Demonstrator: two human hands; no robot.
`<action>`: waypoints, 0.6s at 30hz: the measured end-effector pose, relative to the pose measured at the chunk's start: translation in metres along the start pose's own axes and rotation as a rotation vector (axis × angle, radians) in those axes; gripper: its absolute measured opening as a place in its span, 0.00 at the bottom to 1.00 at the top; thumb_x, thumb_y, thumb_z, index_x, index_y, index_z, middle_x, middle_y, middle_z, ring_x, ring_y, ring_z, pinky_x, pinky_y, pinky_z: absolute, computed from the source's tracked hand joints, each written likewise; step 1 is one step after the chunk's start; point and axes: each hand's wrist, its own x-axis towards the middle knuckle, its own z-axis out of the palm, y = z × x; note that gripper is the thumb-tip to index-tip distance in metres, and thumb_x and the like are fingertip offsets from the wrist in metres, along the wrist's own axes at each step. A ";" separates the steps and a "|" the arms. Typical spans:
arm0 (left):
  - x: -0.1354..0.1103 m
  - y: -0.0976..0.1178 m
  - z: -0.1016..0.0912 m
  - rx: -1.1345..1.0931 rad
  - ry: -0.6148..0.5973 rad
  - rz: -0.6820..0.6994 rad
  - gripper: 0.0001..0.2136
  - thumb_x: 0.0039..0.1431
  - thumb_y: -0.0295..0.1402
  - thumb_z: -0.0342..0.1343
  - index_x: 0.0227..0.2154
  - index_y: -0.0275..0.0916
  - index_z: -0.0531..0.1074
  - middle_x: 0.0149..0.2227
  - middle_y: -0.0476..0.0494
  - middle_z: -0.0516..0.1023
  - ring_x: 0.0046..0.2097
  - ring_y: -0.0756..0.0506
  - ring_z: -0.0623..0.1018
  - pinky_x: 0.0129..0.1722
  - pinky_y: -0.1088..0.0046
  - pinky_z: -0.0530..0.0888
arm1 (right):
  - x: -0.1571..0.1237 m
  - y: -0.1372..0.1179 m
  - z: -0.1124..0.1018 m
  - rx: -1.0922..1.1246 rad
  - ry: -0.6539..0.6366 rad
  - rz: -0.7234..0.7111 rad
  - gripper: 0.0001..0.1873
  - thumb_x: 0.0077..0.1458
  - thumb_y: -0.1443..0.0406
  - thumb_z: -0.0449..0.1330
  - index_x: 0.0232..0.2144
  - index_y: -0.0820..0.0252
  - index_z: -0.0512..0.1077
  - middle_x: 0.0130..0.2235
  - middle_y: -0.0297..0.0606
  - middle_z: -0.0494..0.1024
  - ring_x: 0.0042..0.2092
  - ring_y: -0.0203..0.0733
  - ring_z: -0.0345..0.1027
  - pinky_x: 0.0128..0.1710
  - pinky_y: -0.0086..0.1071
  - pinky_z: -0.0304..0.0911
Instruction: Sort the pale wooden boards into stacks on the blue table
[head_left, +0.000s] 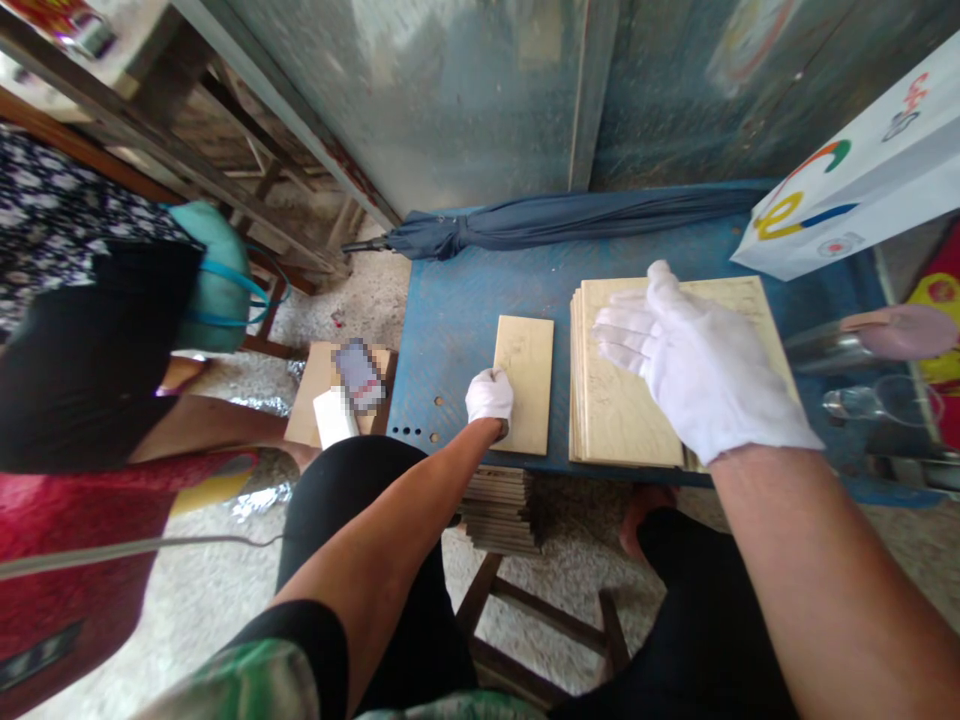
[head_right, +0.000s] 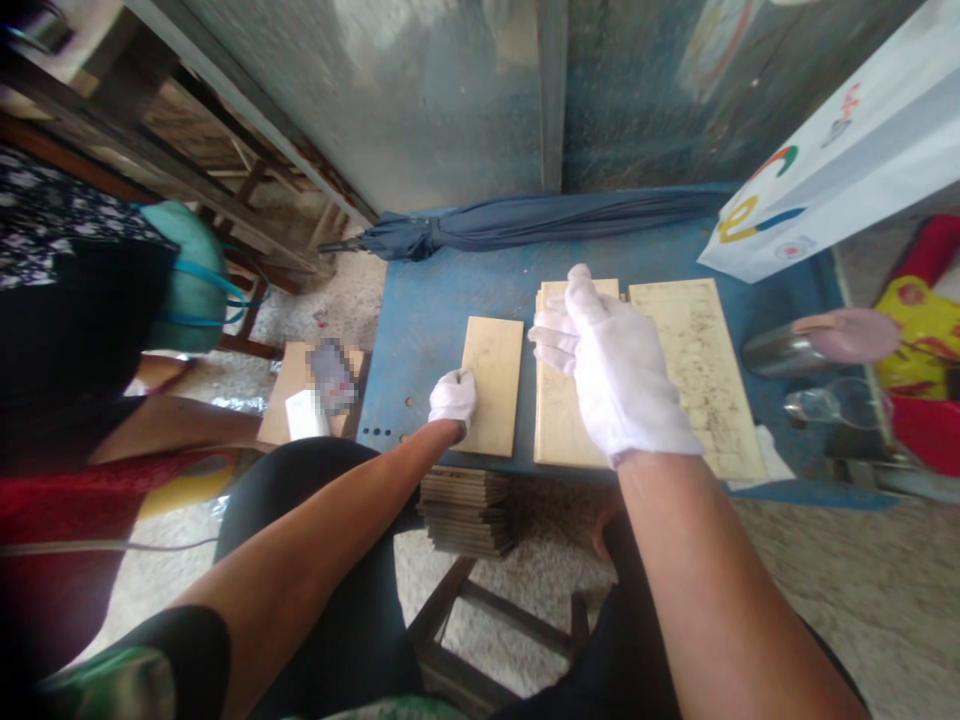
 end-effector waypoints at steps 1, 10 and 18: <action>-0.003 -0.001 -0.002 0.012 -0.009 0.018 0.19 0.67 0.40 0.41 0.43 0.44 0.78 0.46 0.40 0.82 0.50 0.42 0.79 0.45 0.73 0.72 | 0.001 0.001 -0.001 -0.011 -0.004 0.002 0.21 0.62 0.48 0.56 0.27 0.55 0.74 0.34 0.43 0.81 0.43 0.43 0.77 0.37 0.30 0.74; -0.023 0.004 -0.013 0.153 -0.009 0.039 0.17 0.65 0.39 0.45 0.49 0.40 0.73 0.48 0.32 0.78 0.51 0.36 0.78 0.47 0.64 0.73 | 0.001 0.004 -0.001 -0.010 -0.012 -0.035 0.20 0.61 0.47 0.56 0.28 0.53 0.74 0.34 0.40 0.81 0.42 0.42 0.78 0.37 0.31 0.74; -0.034 0.005 -0.009 0.327 0.029 0.100 0.19 0.63 0.40 0.48 0.53 0.35 0.67 0.49 0.30 0.75 0.49 0.35 0.77 0.46 0.62 0.73 | -0.005 -0.003 0.004 0.071 0.050 0.004 0.20 0.64 0.53 0.57 0.34 0.66 0.73 0.38 0.48 0.80 0.34 0.37 0.76 0.37 0.32 0.74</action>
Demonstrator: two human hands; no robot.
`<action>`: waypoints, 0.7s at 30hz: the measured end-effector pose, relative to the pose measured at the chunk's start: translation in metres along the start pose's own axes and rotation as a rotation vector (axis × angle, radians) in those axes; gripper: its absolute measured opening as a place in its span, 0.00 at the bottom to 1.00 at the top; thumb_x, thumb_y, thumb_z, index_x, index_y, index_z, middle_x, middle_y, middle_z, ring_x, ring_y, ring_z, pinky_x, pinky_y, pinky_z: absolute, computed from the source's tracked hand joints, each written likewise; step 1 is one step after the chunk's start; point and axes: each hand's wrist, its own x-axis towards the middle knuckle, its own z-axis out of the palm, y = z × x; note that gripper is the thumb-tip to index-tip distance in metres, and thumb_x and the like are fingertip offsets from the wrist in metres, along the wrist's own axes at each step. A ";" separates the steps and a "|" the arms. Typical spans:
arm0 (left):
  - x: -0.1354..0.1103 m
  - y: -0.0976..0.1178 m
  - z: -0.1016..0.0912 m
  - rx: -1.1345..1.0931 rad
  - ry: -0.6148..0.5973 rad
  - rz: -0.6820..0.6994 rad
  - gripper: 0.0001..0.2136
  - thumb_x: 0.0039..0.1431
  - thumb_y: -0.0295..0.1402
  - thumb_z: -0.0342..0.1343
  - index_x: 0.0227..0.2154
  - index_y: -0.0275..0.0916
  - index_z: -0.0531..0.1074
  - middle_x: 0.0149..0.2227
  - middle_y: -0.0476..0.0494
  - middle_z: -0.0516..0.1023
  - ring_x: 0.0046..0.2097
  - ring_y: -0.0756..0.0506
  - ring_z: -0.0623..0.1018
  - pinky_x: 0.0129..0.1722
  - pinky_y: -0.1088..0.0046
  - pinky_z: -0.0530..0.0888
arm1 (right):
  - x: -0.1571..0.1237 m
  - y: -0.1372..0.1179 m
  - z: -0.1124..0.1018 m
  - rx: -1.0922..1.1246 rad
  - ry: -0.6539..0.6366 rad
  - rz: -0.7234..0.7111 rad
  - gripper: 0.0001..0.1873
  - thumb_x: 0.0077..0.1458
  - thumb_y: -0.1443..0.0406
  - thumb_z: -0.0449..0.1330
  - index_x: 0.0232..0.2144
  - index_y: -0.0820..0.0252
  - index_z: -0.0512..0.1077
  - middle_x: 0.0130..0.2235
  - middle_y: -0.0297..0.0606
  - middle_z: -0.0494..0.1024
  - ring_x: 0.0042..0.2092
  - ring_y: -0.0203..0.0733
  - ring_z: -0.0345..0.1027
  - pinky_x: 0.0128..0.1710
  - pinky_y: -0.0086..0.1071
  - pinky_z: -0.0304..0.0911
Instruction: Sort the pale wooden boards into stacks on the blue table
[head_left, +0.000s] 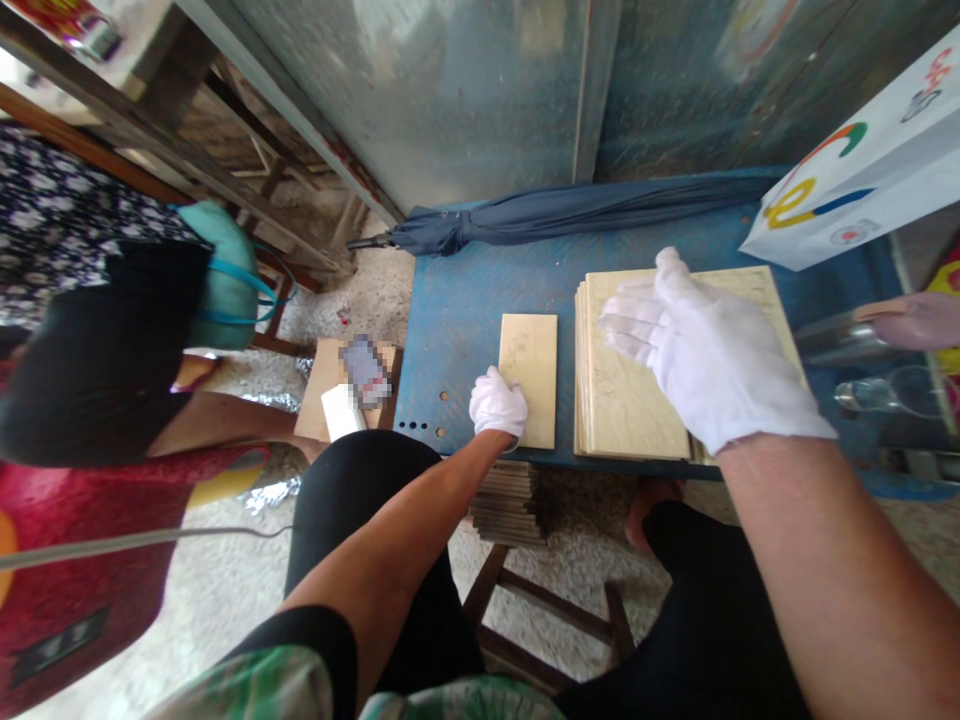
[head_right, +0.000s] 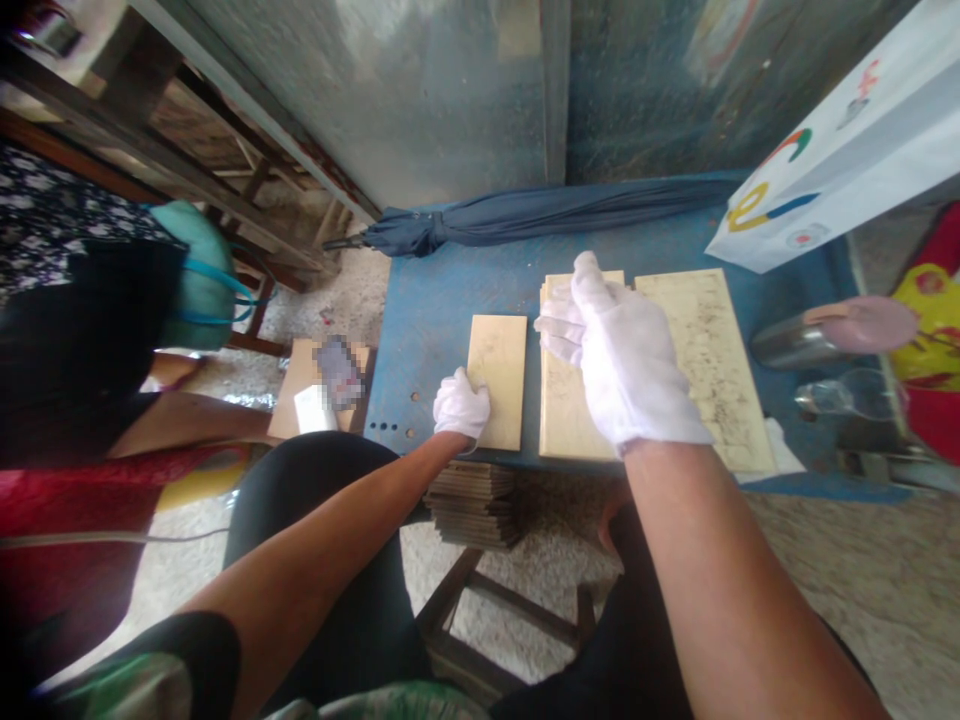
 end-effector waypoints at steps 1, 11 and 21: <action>0.000 0.000 0.001 0.026 0.005 0.011 0.19 0.63 0.40 0.49 0.53 0.35 0.67 0.48 0.30 0.74 0.48 0.35 0.77 0.45 0.62 0.73 | -0.001 -0.001 0.000 -0.005 0.005 0.000 0.20 0.64 0.53 0.57 0.34 0.67 0.73 0.37 0.47 0.80 0.34 0.37 0.76 0.37 0.31 0.74; 0.000 0.000 -0.005 0.075 0.006 0.038 0.22 0.63 0.40 0.49 0.56 0.33 0.64 0.50 0.30 0.73 0.49 0.36 0.76 0.45 0.63 0.72 | 0.002 0.002 -0.007 -0.043 -0.016 -0.036 0.18 0.60 0.49 0.60 0.29 0.56 0.74 0.32 0.39 0.80 0.39 0.43 0.77 0.38 0.37 0.75; 0.002 -0.005 -0.002 -0.056 -0.057 0.045 0.31 0.59 0.52 0.51 0.57 0.34 0.63 0.54 0.28 0.72 0.54 0.34 0.75 0.50 0.62 0.71 | -0.002 -0.003 -0.003 -0.022 0.020 -0.025 0.19 0.64 0.53 0.56 0.30 0.61 0.73 0.33 0.44 0.79 0.36 0.41 0.77 0.37 0.33 0.74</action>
